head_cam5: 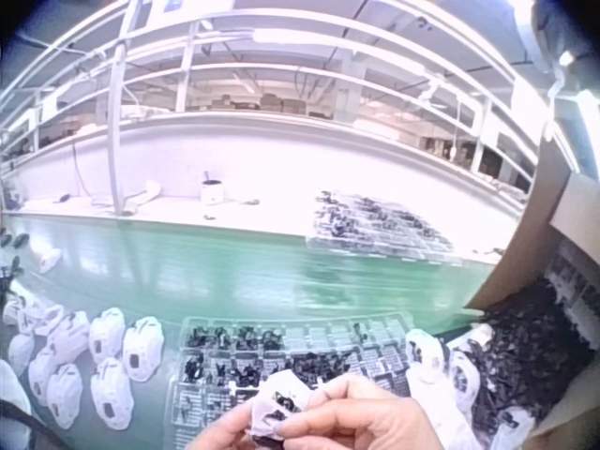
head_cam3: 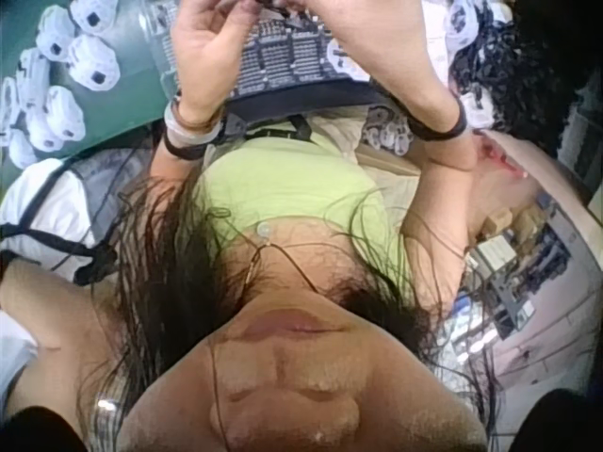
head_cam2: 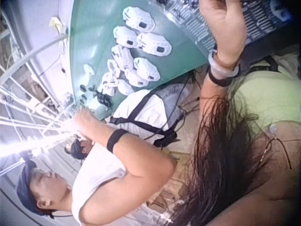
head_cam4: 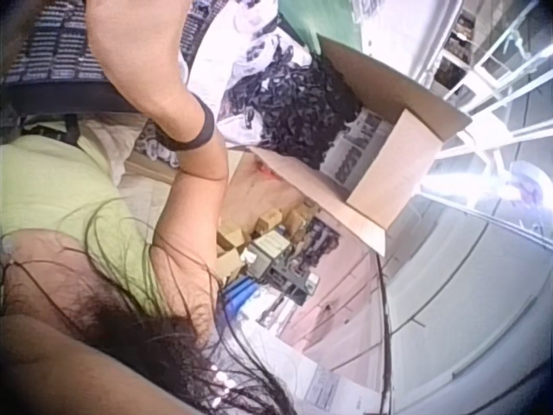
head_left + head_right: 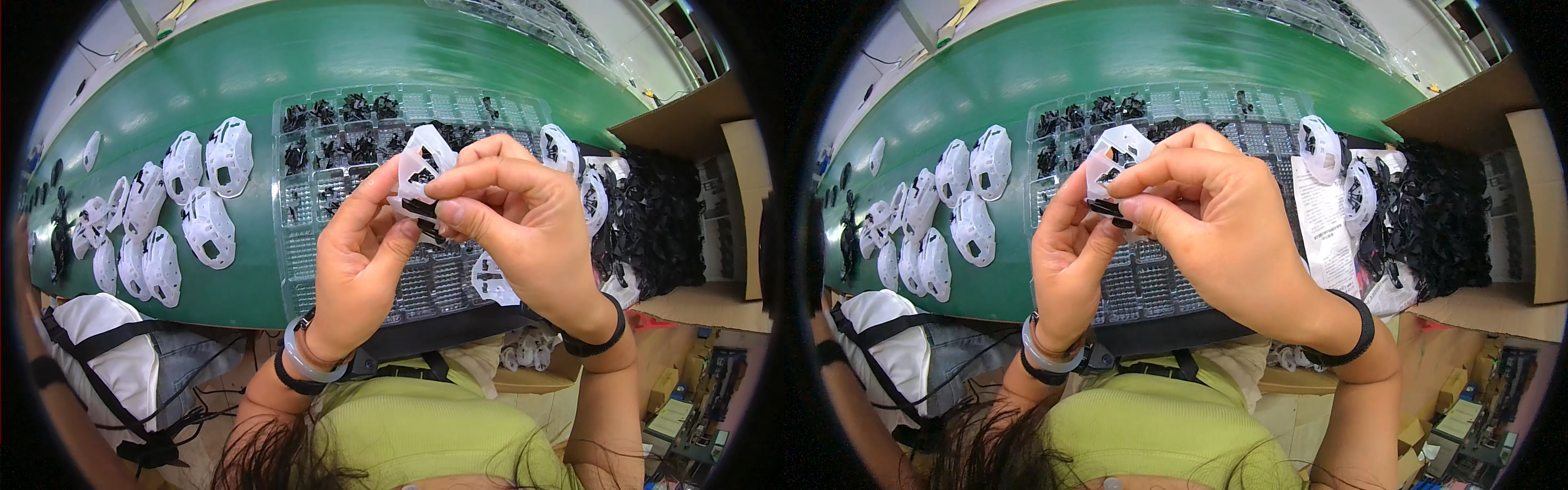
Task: The person is assembling computer mouse shells by inserting small black components into white plastic mouse housings at a factory workstation.
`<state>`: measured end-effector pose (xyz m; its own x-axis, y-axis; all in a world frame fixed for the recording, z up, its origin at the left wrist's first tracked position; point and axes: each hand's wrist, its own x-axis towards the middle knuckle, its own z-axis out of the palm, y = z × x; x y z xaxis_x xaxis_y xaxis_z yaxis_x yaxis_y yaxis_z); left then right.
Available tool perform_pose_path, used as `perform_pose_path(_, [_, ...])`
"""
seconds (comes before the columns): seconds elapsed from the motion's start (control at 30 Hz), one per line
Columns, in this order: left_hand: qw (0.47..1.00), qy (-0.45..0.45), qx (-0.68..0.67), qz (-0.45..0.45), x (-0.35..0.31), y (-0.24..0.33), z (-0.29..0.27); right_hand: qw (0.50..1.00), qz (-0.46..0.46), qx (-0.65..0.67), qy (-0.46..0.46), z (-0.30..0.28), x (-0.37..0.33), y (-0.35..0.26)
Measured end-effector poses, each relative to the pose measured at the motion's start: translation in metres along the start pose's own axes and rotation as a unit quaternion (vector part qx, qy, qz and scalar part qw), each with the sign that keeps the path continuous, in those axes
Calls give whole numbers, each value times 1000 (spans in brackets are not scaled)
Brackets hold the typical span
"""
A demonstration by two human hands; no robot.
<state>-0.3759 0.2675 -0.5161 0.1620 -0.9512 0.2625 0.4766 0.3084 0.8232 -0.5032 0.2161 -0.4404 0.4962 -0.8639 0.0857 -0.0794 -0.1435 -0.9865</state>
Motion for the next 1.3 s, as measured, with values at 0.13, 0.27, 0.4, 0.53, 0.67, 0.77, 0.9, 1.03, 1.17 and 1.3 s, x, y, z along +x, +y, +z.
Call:
perform_pose_path(0.13, [999, 6, 31, 13, -2, -4, -6, 999, 40, 0, -18, -5, 7, 2])
perform_pose_path(0.27, [999, 42, 8, 12, -4, -5, -1, 999, -9, -48, 14, 4, 1, 11])
perform_pose_path(0.4, [996, 55, -65, 12, -3, 2, 4, 933, -221, -276, 58, 10, -2, 17])
perform_pose_path(0.53, [989, 106, -75, -66, 9, -1, 2, 947, -153, -284, 13, 9, 2, 24])
perform_pose_path(0.67, [986, 114, -99, -69, 2, 1, -5, 920, -168, -353, -18, -10, 5, 12])
perform_pose_path(0.77, [994, 80, -69, -36, 2, 2, -10, 995, -26, -79, -50, -1, 14, 34])
perform_pose_path(0.9, [993, 92, -60, -52, 0, 5, -10, 990, 52, -46, -126, -2, 10, 28])
perform_pose_path(1.03, [993, 94, -48, -48, -1, 9, -6, 978, -40, -184, -94, 1, 4, 33])
perform_pose_path(1.17, [994, 87, -2, -63, -4, 10, -5, 987, 35, -88, -133, -1, 9, 33])
perform_pose_path(1.3, [997, 73, 2, -2, 3, -2, -4, 949, -159, -269, -46, 3, 11, 43])
